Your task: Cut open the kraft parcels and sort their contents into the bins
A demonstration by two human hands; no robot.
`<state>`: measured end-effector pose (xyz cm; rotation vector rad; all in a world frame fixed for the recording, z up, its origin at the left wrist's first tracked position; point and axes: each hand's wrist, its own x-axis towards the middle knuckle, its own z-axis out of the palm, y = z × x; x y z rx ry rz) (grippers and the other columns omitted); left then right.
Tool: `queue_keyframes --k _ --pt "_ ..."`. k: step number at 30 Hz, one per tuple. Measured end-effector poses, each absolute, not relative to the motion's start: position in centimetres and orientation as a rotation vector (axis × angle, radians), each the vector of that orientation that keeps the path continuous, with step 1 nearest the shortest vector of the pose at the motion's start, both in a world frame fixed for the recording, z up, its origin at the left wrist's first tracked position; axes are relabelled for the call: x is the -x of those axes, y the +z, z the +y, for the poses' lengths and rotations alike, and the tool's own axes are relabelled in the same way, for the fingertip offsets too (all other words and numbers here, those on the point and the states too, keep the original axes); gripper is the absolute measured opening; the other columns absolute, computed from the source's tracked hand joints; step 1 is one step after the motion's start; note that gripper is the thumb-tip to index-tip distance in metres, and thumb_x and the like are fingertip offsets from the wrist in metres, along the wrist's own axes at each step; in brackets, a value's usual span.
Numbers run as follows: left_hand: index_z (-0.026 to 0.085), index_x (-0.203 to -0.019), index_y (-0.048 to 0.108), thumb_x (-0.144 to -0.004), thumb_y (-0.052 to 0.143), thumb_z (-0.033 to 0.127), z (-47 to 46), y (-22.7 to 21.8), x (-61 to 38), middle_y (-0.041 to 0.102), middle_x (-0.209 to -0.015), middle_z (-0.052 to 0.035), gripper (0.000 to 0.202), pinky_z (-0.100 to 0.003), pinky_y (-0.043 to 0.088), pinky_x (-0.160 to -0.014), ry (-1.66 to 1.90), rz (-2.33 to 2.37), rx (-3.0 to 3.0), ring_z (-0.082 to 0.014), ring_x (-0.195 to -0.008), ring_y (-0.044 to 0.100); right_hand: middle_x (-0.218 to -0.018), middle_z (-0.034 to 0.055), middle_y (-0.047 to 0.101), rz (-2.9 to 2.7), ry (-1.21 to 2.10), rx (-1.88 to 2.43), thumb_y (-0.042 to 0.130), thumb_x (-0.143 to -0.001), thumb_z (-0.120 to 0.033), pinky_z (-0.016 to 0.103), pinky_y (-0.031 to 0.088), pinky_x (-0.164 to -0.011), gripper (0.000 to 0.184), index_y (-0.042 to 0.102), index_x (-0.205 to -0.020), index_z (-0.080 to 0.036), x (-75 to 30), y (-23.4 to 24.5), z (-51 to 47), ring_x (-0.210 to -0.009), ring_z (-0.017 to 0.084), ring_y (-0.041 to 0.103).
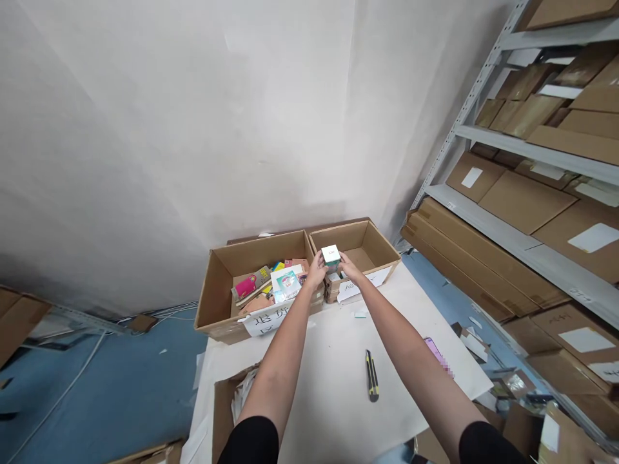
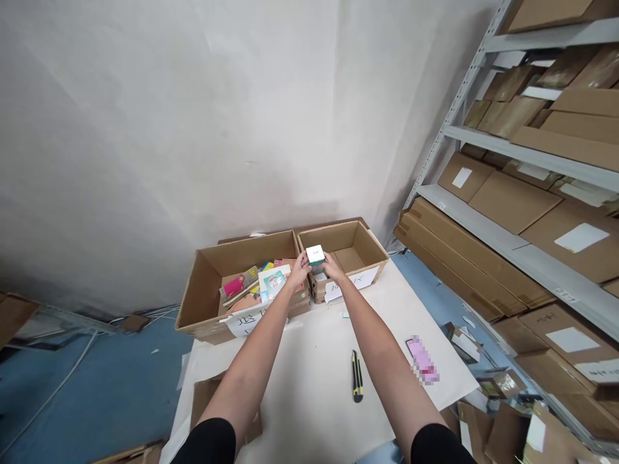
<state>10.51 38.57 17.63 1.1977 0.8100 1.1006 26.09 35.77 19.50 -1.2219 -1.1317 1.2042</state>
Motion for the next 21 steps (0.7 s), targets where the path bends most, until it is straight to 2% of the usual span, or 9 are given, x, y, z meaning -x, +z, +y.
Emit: queue_keyframes --k 5,8,11,14,18,21 --pt "0.025 -0.152 0.053 -0.091 0.069 0.043 38.7 16.9 -10.0 0.044 -0.165 -0.0096 0.065 -0.046 0.036 -0.124 0.925 0.868 -1.11 -0.0293 -0.152 0.041 -0.147 0.0037 0.064 -1.044 1.294 1.345 0.059 -0.081 -0.036 0.049 0.04 -0.118 0.057 0.067 -0.137 -0.028 -26.4 18.3 36.1 -0.136 0.03 0.056" --pt "0.028 -0.154 0.05 -0.093 0.066 0.054 38.6 17.1 -10.0 0.036 -0.17 -0.0084 0.068 -0.047 0.035 -0.124 0.879 0.922 -1.092 -0.029 -0.155 0.037 -0.145 0.0045 0.065 -1.051 1.295 1.366 0.06 -0.083 -0.04 0.048 0.042 -0.116 0.057 0.066 -0.138 -0.028 -26.3 18.1 36.6 -0.135 0.03 0.057" --pt "0.029 -0.155 0.049 -0.093 0.063 0.062 38.3 17.3 -10.0 0.04 -0.167 -0.0122 0.071 -0.052 0.042 -0.118 0.878 0.939 -1.086 -0.03 -0.149 0.046 -0.148 0.0079 0.063 -1.037 1.196 1.43 0.061 -0.085 -0.048 0.049 0.043 -0.115 0.063 0.062 -0.144 -0.025 -26.3 17.9 37.0 -0.138 0.03 0.055" --pt "0.027 -0.15 0.054 -0.094 0.06 0.067 37.9 18.0 -9.5 0.045 -0.164 -0.0156 0.07 -0.052 0.047 -0.113 1.023 0.956 -1.129 -0.0297 -0.145 0.051 -0.154 0.0119 0.056 -1.021 1.094 1.461 0.062 -0.087 -0.055 0.051 0.043 -0.116 0.07 0.057 -0.15 -0.024 -26.5 18.4 36.7 -0.139 0.029 0.055" --pt "0.025 -0.14 0.064 -0.093 0.059 0.07 36.3 20.0 -7.4 0.057 -0.153 -0.0169 0.065 -0.052 0.051 -0.11 1.166 0.962 -1.177 -0.0318 -0.138 0.059 -0.152 0.0131 0.058 -1.087 1.085 1.338 0.062 -0.091 -0.061 0.052 0.048 -0.11 0.068 0.056 -0.15 -0.029 -26.9 20.0 34.4 -0.131 0.03 0.063" --pt "0.026 -0.137 0.066 -0.094 0.057 0.071 33.3 21.3 -5.0 0.063 -0.148 -0.0156 0.063 -0.05 0.055 -0.105 1.241 0.982 -1.213 -0.032 -0.132 0.063 -0.152 0.0114 0.058 -1.135 1.099 1.256 0.06 -0.092 -0.067 0.052 0.05 -0.108 0.069 0.053 -0.152 -0.033 -26.9 21.0 31.0 -0.135 0.03 0.061"
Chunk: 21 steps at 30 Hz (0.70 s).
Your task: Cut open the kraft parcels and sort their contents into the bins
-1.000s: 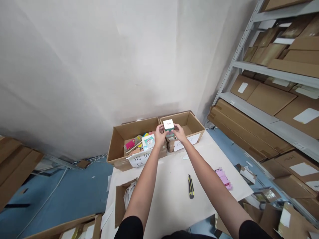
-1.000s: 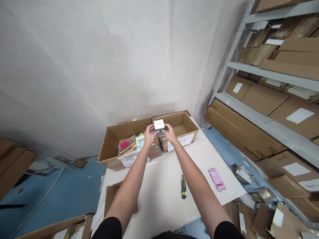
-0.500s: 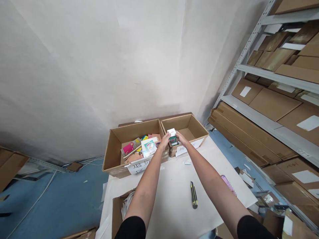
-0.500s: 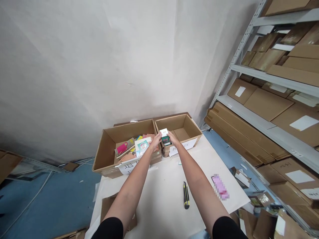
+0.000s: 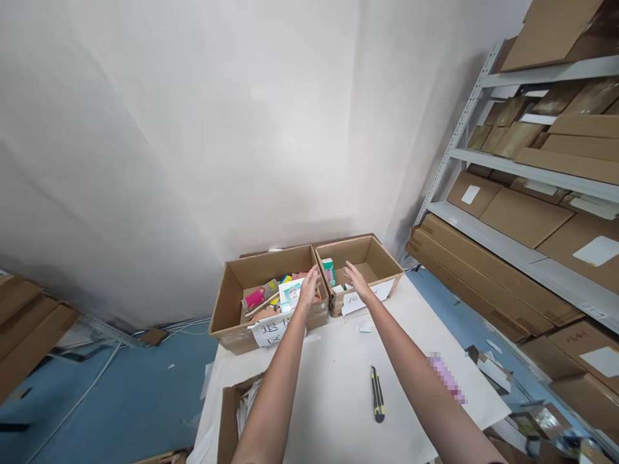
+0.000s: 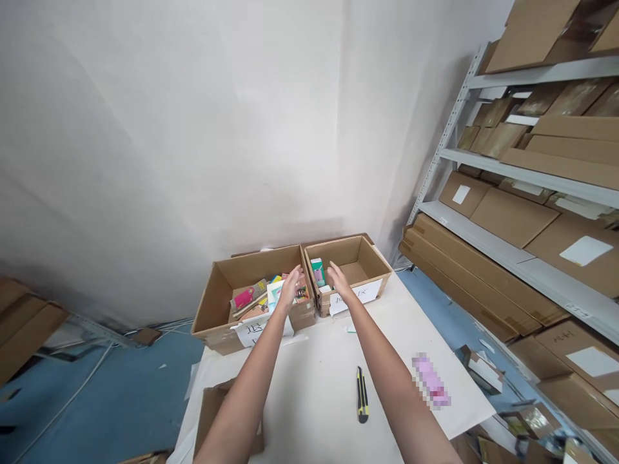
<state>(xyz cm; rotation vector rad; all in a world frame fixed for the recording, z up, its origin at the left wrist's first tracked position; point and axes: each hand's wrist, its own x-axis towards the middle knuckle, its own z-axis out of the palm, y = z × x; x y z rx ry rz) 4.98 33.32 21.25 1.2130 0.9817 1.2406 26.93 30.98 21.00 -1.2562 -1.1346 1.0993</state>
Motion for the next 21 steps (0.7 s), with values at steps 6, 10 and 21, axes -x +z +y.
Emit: queue_keyframes --k 6,10,21 --pt "0.026 -0.142 0.063 -0.094 0.051 0.075 24.3 20.7 -0.5 0.061 -0.149 -0.0153 0.069 -0.046 0.056 -0.103 1.285 1.109 -1.236 -0.0312 -0.132 0.063 -0.15 0.0103 0.06 -1.168 1.203 1.173 0.066 -0.088 -0.068 0.053 0.049 -0.109 0.071 0.057 -0.149 -0.034 -25.1 19.9 23.0 -0.138 0.031 0.056" --pt "0.026 -0.138 0.067 -0.091 0.06 0.072 18.7 19.5 0.5 0.062 -0.147 -0.0175 0.066 -0.048 0.057 -0.1 1.286 1.198 -1.158 -0.0326 -0.129 0.065 -0.15 0.0116 0.06 -1.209 1.273 1.129 0.07 -0.084 -0.069 0.052 0.045 -0.113 0.074 0.06 -0.147 -0.031 -23.0 17.9 18.9 -0.142 0.032 0.053" --pt "0.027 -0.133 0.069 -0.091 0.064 0.062 4.4 14.4 7.5 0.062 -0.148 -0.0157 0.056 -0.047 0.053 -0.105 1.3 1.541 -1.041 -0.0295 -0.13 0.063 -0.151 0.012 0.059 -1.383 1.534 1.09 0.065 -0.089 -0.062 0.051 0.044 -0.114 0.067 0.058 -0.148 -0.031 -14.7 13.8 8.9 -0.137 0.029 0.057"
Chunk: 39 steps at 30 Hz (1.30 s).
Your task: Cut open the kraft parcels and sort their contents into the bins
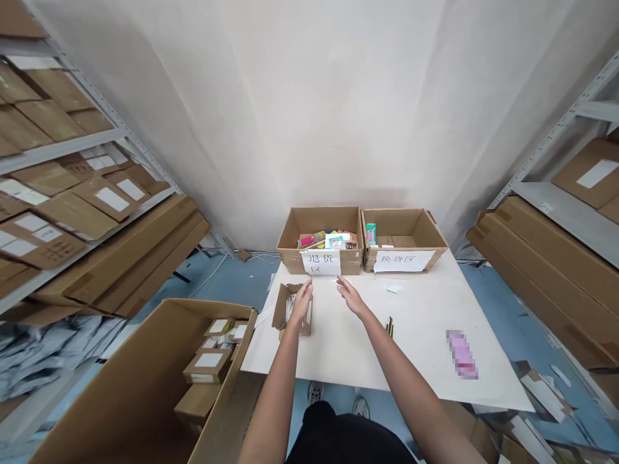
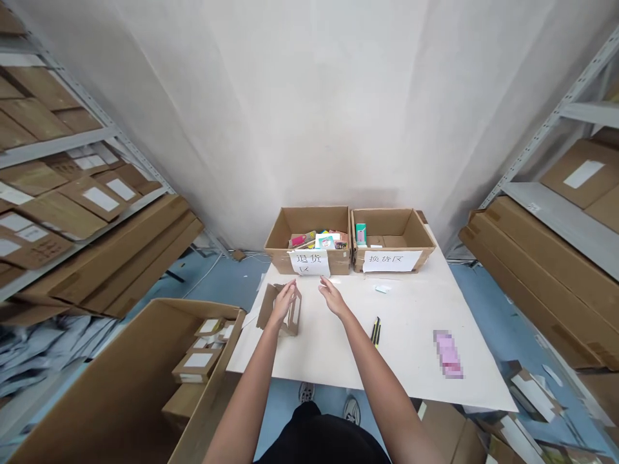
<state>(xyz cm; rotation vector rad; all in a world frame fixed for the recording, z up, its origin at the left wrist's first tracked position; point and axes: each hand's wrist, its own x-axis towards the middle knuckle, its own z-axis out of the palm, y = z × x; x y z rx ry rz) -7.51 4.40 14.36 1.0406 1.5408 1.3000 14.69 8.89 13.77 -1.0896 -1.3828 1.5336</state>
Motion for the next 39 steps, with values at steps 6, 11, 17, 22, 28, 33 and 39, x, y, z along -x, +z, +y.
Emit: queue_keyframes --k 6,11,17,22,28,33,39 --pt "0.022 -0.128 0.071 -0.082 0.07 0.04 -0.1 9.1 14.9 0.063 -0.145 -0.0165 0.05 -0.054 0.038 -0.12 0.882 1.954 -1.376 -0.0357 -0.143 0.051 -0.149 0.0101 0.061 -1.582 1.552 1.038 0.066 -0.089 -0.052 0.049 0.047 -0.112 0.056 0.065 -0.141 -0.03 -6.8 10.9 4.1 -0.133 0.028 0.06" --pt "0.02 -0.133 0.068 -0.074 0.073 0.029 -4.0 5.5 18.4 0.039 -0.167 -0.0192 0.06 -0.06 0.03 -0.121 0.202 1.968 -1.549 -0.0433 -0.158 0.024 -0.148 0.0087 0.062 -2.005 1.429 1.085 0.068 -0.088 -0.032 0.051 0.041 -0.119 0.039 0.074 -0.126 -0.027 0.7 8.1 1.0 -0.144 0.03 0.052" --pt "0.029 -0.12 0.076 -0.092 0.053 0.021 -6.5 2.9 20.1 0.064 -0.146 -0.0098 0.037 -0.057 0.034 -0.115 0.216 1.975 -1.771 -0.0352 -0.154 0.03 -0.166 0.0136 0.04 -2.37 1.043 1.566 0.075 -0.076 -0.014 0.06 0.034 -0.119 0.065 0.063 -0.139 -0.027 1.9 3.9 -1.3 -0.157 0.037 0.028" --pt "0.025 -0.101 0.08 -0.093 0.052 0.017 -5.2 3.8 18.6 0.075 -0.116 -0.0143 0.031 -0.053 0.037 -0.109 0.338 1.831 -1.956 -0.0352 -0.135 0.048 -0.17 0.0142 0.033 -2.295 0.918 1.751 0.078 -0.073 -0.014 0.062 0.033 -0.12 0.064 0.066 -0.135 -0.023 -0.6 1.7 -3.5 -0.158 0.04 0.023" --pt "0.027 -0.099 0.08 -0.096 0.054 0.02 -3.9 7.5 14.7 0.074 -0.116 -0.0132 0.027 -0.051 0.034 -0.114 0.54 1.658 -2.027 -0.0342 -0.136 0.05 -0.157 0.016 0.051 -1.949 0.694 1.702 0.062 -0.079 -0.009 0.056 0.035 -0.121 0.043 0.075 -0.119 -0.02 -4.5 3.5 -3.3 -0.152 0.036 0.038" --pt "0.031 -0.099 0.079 -0.09 0.061 0.02 -1.9 11.9 9.1 0.069 -0.133 -0.011 0.023 -0.057 0.03 -0.121 0.723 1.509 -2.105 -0.0371 -0.148 0.038 -0.169 0.0084 0.035 -1.844 0.474 1.558 0.06 -0.082 -0.009 0.06 0.031 -0.122 0.023 0.076 -0.093 -0.021 -11.4 7.9 -3.0 -0.16 0.035 0.02" --pt "0.029 -0.09 0.078 -0.088 0.062 0.014 0.5 16.7 -3.8 0.068 -0.137 -0.0095 0.022 -0.064 0.02 -0.127 0.869 1.219 -2.348 -0.0364 -0.154 0.034 -0.168 0.0046 0.037 -1.675 0.09 1.666 0.058 -0.085 -0.006 0.056 0.036 -0.12 0.024 0.075 -0.088 -0.023 -23.5 13.3 -4.6 -0.16 0.031 0.022"
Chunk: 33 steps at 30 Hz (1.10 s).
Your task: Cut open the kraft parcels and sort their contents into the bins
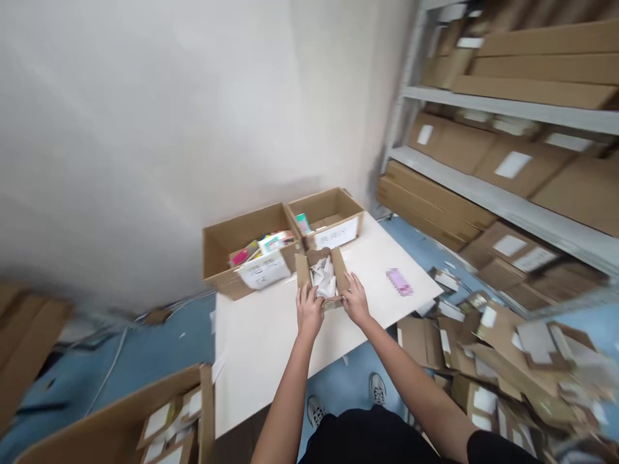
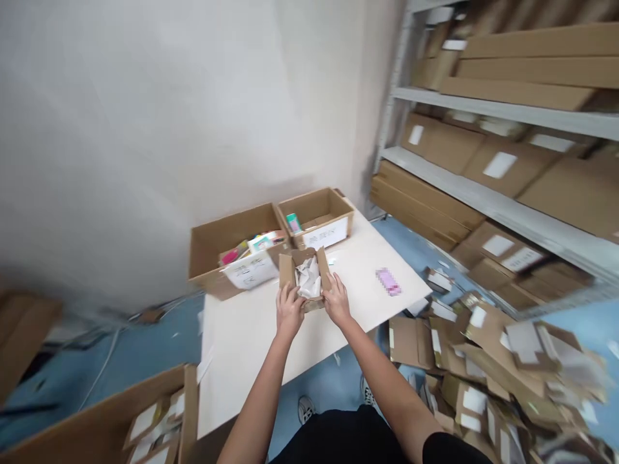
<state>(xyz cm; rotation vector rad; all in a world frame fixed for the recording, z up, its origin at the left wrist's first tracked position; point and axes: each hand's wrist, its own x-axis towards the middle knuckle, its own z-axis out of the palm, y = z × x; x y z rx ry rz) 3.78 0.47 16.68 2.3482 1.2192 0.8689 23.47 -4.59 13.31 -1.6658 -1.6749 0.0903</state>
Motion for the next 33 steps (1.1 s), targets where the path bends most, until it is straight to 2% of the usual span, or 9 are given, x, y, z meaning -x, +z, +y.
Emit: queue_keyframes --k 6,13,18,24,27,29,31,33 --pt "0.026 -0.098 0.079 -0.089 0.061 0.016 -0.7 19.3 -20.9 0.067 -0.142 -0.0094 0.023 -0.063 0.029 -0.125 0.816 0.881 -2.698 -0.0369 -0.154 0.036 -0.168 0.0075 0.038 -1.411 -0.273 1.898 0.063 -0.086 -0.008 0.056 0.042 -0.116 0.018 0.074 -0.088 -0.021 -38.5 15.5 -10.8 -0.159 0.033 0.024" --pt "0.026 -0.101 0.078 -0.088 0.062 0.015 -8.9 20.3 -40.8 0.062 -0.148 -0.0086 0.023 -0.065 0.031 -0.124 0.667 0.329 -2.827 -0.037 -0.156 0.032 -0.171 0.0036 0.03 -0.99 -0.538 2.202 0.063 -0.083 -0.004 0.058 0.037 -0.121 0.022 0.075 -0.089 -0.021 -52.5 16.6 -25.2 -0.16 0.033 0.02" --pt "0.027 -0.107 0.078 -0.084 0.066 0.01 -16.5 20.6 -51.0 0.059 -0.152 -0.0077 0.03 -0.063 0.027 -0.128 0.539 -0.058 -2.791 -0.0354 -0.158 0.029 -0.172 0.0008 0.028 -0.687 -0.747 2.348 0.061 -0.084 -0.005 0.057 0.037 -0.123 0.022 0.075 -0.089 -0.022 -57.8 18.1 -35.5 -0.16 0.034 0.02" --pt "0.029 -0.12 0.074 -0.084 0.068 0.009 -25.3 20.8 -58.7 0.047 -0.163 -0.0062 0.041 -0.064 0.022 -0.129 0.257 -0.44 -2.681 -0.0343 -0.161 0.018 -0.173 0.0003 0.027 -0.299 -0.934 2.562 0.063 -0.086 -0.009 0.063 0.037 -0.12 0.019 0.075 -0.089 -0.023 -59.2 18.7 -44.9 -0.16 0.038 0.019" --pt "0.028 -0.138 0.065 -0.087 0.068 0.011 -28.4 21.0 -60.3 0.037 -0.169 -0.0072 0.054 -0.062 0.024 -0.129 0.157 -0.556 -2.634 -0.0341 -0.162 0.013 -0.175 0.0028 0.021 -0.098 -0.915 2.654 0.063 -0.084 -0.01 0.066 0.037 -0.118 0.026 0.074 -0.103 -0.023 -59.5 18.1 -48.2 -0.16 0.041 0.013" --pt "0.028 -0.148 0.056 -0.088 0.067 0.013 -29.1 21.2 -60.4 0.033 -0.171 -0.0077 0.062 -0.059 0.027 -0.128 0.134 -0.578 -2.61 -0.0333 -0.163 0.012 -0.176 0.0068 0.016 -0.052 -0.853 2.675 0.064 -0.081 -0.011 0.068 0.037 -0.117 0.045 0.07 -0.124 -0.023 -59.9 17.8 -49.5 -0.16 0.042 0.012" --pt "0.027 -0.15 0.054 -0.09 0.065 0.014 -28.7 21.6 -60.0 0.033 -0.171 -0.0075 0.062 -0.057 0.03 -0.128 0.136 -0.563 -2.598 -0.0324 -0.162 0.013 -0.176 0.01 0.013 -0.078 -0.823 2.651 0.063 -0.081 -0.012 0.068 0.038 -0.117 0.06 0.061 -0.139 -0.023 -60.7 17.7 -49.8 -0.16 0.043 0.015" --pt "0.028 -0.149 0.055 -0.092 0.063 0.015 -27.3 21.9 -59.4 0.035 -0.17 -0.0077 0.06 -0.056 0.032 -0.127 0.161 -0.508 -2.603 -0.032 -0.162 0.014 -0.176 0.0106 0.013 -0.163 -0.829 2.598 0.06 -0.083 -0.013 0.067 0.039 -0.117 0.063 0.057 -0.145 -0.023 -61.7 17.8 -48.7 -0.159 0.042 0.019"
